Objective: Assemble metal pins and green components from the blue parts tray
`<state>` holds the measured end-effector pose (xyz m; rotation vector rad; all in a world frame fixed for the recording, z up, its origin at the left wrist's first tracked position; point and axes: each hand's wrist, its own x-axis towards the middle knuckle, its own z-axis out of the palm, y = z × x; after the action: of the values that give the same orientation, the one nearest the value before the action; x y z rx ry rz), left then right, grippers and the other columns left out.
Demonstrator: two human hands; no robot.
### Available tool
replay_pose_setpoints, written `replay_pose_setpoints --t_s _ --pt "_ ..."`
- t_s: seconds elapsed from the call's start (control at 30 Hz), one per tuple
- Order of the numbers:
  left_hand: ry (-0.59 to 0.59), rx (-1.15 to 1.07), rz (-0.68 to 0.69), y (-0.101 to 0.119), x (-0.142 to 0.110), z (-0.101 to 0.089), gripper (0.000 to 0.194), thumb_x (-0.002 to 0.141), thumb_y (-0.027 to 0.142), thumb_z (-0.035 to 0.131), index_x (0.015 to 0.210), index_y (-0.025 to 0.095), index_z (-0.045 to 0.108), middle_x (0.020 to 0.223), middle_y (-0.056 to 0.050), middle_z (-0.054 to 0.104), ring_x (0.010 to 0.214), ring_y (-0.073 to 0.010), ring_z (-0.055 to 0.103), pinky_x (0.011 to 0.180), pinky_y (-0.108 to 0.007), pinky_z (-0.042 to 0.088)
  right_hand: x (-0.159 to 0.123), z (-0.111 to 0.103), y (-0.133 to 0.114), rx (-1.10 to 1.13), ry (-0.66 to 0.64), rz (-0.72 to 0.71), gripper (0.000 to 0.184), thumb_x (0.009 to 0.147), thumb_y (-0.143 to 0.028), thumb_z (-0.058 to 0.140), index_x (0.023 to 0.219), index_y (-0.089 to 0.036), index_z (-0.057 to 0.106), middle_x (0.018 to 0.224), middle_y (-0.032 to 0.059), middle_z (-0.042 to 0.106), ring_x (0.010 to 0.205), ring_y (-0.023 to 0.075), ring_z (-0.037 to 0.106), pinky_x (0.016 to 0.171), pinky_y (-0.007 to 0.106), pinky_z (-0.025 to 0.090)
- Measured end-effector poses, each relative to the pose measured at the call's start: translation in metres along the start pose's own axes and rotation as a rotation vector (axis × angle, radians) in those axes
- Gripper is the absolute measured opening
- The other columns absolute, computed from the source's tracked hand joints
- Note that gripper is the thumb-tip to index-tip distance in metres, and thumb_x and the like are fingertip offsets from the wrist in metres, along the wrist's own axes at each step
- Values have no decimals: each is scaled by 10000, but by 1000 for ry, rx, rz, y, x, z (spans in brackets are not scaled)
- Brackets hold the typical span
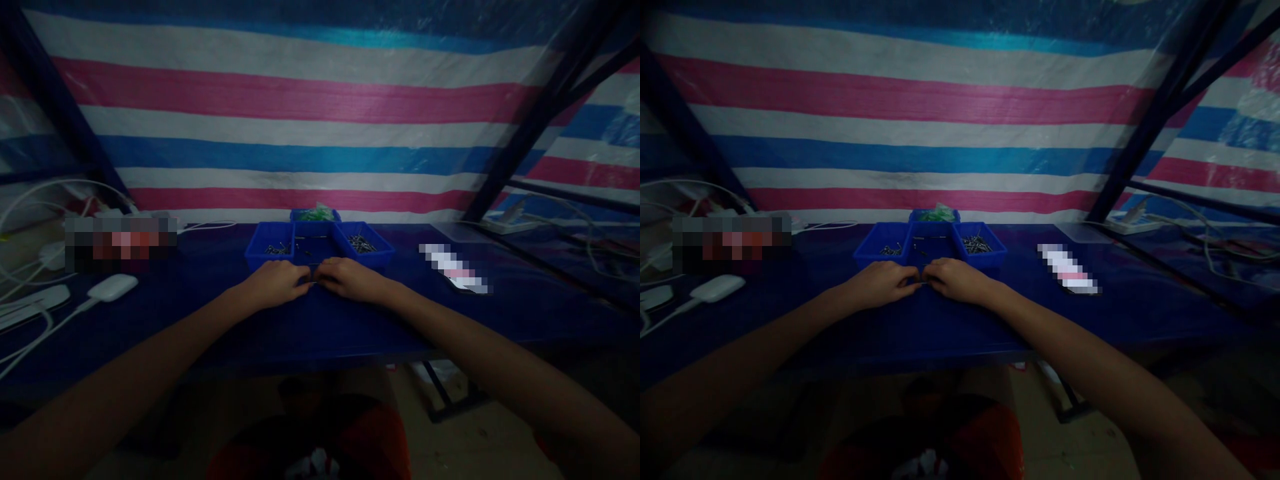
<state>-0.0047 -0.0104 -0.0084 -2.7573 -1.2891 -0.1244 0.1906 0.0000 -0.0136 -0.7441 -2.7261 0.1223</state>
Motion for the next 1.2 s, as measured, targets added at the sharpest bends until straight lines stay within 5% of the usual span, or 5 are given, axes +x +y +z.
replay_pose_setpoints --t_s 0.87,1.2 --pt "75 -20 -15 1 -1 -6 233 829 367 396 933 204 526 700 -10 595 599 -142 540 516 -241 318 -2 -10 -1 -11 -25 115 153 848 -205 414 847 -147 555 800 51 619 699 128 545 657 250 380" --pt "191 -78 64 4 -2 -6 228 850 329 397 955 190 544 693 7 598 594 -108 545 529 -221 338 -2 -8 -3 19 -55 66 159 856 -212 420 859 -138 561 785 43 604 683 120 542 641 243 382"
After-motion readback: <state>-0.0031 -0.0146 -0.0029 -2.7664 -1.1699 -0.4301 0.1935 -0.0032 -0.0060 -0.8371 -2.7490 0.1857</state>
